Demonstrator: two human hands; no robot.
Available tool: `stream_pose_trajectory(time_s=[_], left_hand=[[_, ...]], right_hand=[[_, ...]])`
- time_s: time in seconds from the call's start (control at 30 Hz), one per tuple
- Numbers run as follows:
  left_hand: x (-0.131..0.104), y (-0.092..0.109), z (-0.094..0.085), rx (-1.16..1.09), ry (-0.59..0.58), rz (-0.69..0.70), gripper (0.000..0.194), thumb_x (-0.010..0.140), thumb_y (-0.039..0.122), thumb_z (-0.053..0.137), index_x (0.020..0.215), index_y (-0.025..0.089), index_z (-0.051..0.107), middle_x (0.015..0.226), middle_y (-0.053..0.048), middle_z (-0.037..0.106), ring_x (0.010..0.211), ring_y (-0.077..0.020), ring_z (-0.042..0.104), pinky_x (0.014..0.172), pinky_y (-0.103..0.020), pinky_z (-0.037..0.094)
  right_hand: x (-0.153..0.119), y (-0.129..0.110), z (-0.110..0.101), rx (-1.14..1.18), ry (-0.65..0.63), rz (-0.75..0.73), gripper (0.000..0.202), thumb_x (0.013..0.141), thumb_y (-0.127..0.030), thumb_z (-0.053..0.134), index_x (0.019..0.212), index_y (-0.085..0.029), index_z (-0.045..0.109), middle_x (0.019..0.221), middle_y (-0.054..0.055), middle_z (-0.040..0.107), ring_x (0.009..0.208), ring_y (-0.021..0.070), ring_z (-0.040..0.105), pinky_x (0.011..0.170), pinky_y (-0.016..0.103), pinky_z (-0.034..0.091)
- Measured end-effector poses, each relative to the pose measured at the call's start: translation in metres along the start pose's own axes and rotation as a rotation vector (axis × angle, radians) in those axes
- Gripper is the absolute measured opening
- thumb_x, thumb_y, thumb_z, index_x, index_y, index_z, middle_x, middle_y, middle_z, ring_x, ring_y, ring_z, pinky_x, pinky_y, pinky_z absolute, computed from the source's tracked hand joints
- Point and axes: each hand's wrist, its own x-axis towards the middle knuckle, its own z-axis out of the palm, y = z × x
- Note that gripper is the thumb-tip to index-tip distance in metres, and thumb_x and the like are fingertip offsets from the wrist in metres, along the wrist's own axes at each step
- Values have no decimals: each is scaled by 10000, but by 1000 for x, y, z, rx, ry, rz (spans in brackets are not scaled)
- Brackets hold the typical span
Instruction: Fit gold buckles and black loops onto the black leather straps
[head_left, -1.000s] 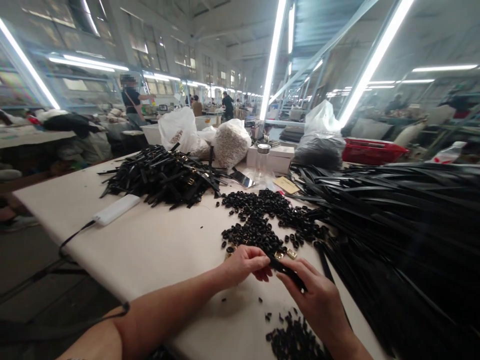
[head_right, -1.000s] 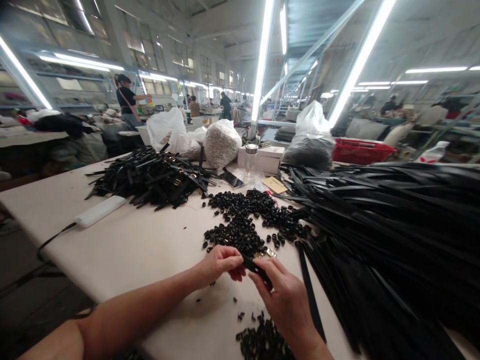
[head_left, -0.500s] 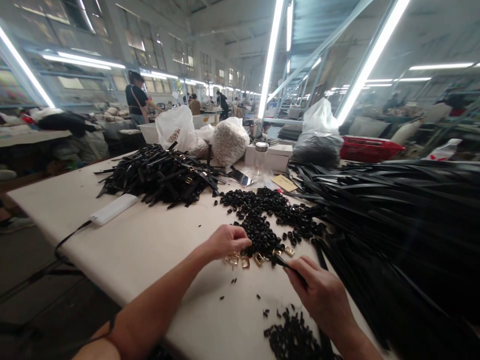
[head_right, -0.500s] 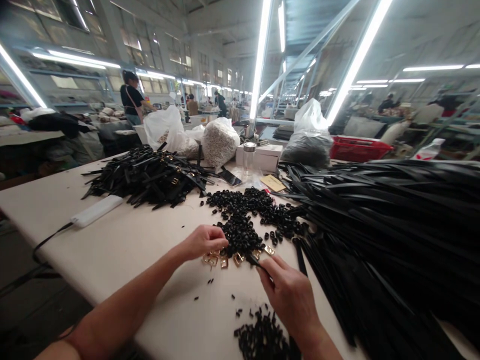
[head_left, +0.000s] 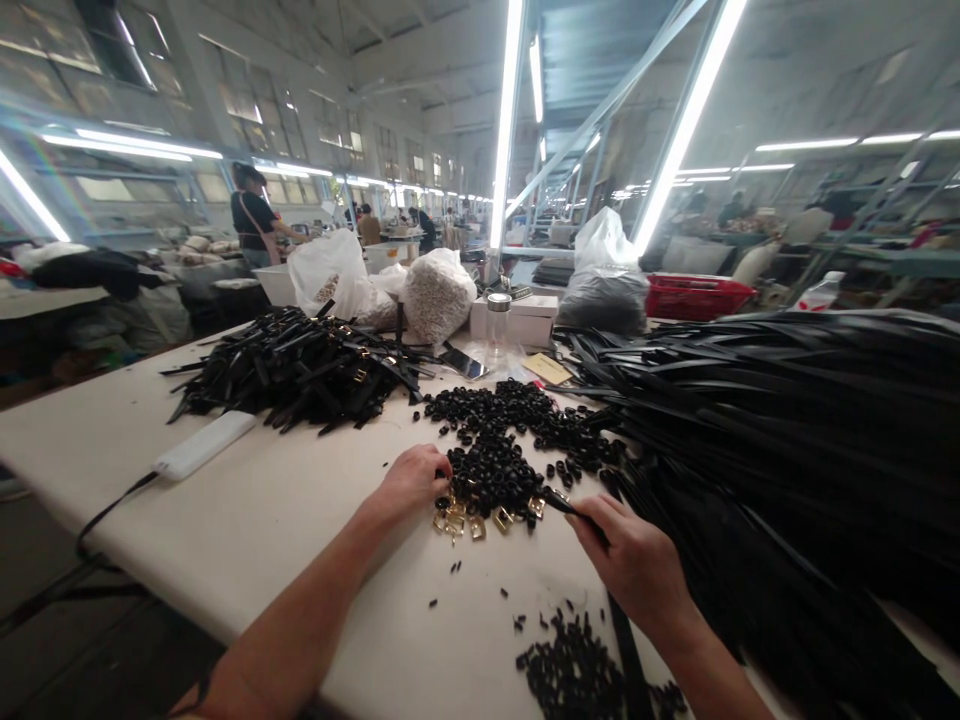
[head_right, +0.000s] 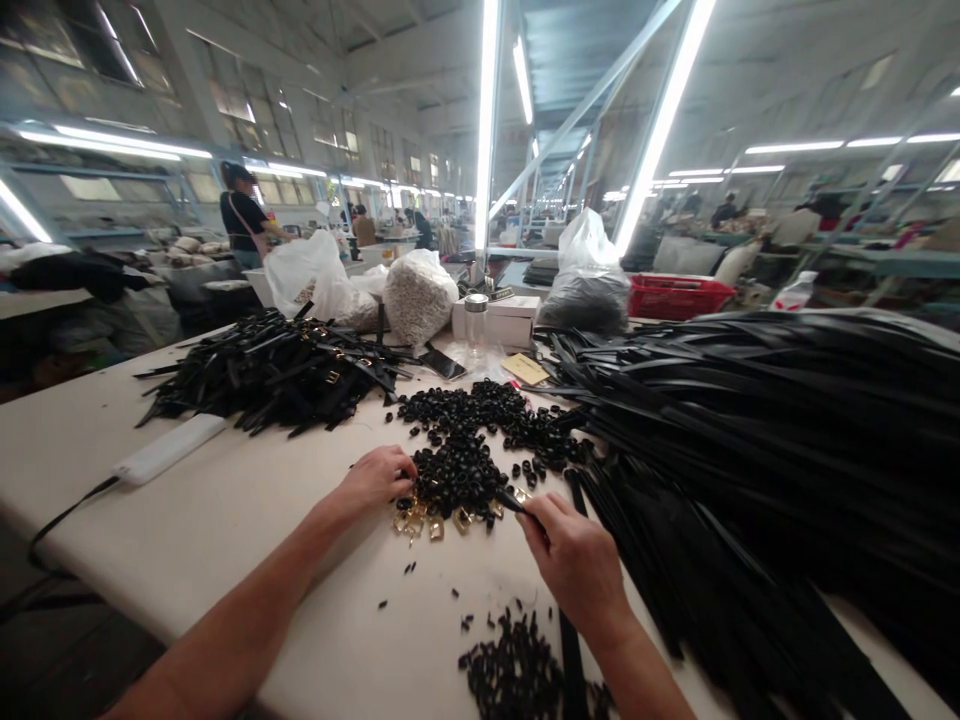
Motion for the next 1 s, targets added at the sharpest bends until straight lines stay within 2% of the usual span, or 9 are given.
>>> stream_pose_trajectory(time_s=[0.17,0.37,0.47,0.6,0.77,0.83,0.9,1.0], left_hand=[[1,1,-11,-9,153,-113,178,772,108,535,817,180,691,820,-40,638,785,-173,573,756,-278,420],[2,9,-9,-97,145,24,138,815,173,581,835,216,710,860,-33,639,805,-169,588,767,-267,435],[5,7,-3,-84,141,17,162,811,155,581,872,223,714,898,-39,641,854,-180,587,818,-279,434],[11,2,6,-103,81,11,123,762,138,628,803,206,721,872,-46,642,844,-190,585,825,-290,434],[13,7,9,-137,143,-31,69,763,172,640,712,169,686,790,-44,621,773,-179,570,773,-301,442],[11,15,8,-316,179,-83,107,783,237,641,713,159,665,738,-26,608,713,-156,563,714,-279,454],[8,26,8,-730,175,-176,193,766,335,680,732,148,644,692,-6,600,659,-130,568,663,-250,469],[2,46,12,-1403,51,-337,349,641,406,806,735,137,605,717,-2,625,647,-101,609,640,-203,500]], right_hand=[[-1,0,2,3,-4,-2,234,956,-348,450,868,-220,624,776,16,639,654,152,618,585,247,373],[-2,-1,3,-14,-8,-1,244,956,-358,446,871,-226,633,762,14,641,627,149,614,558,244,361],[-2,-1,4,-11,-15,-5,254,958,-359,439,860,-221,628,757,15,639,624,149,614,560,242,363],[-1,-2,5,7,-21,-10,242,960,-350,437,864,-222,619,780,15,647,650,153,622,578,241,371],[0,-4,4,22,0,-25,221,955,-330,446,867,-221,617,779,14,648,636,149,619,568,243,365],[0,-6,2,33,20,-22,221,952,-322,449,860,-217,621,763,14,643,625,145,614,571,241,368],[0,-9,1,51,36,-12,213,947,-316,460,859,-214,625,756,16,638,628,144,612,582,239,376],[1,-15,-1,98,45,0,183,939,-297,476,868,-215,624,769,19,638,655,148,608,604,241,389]])
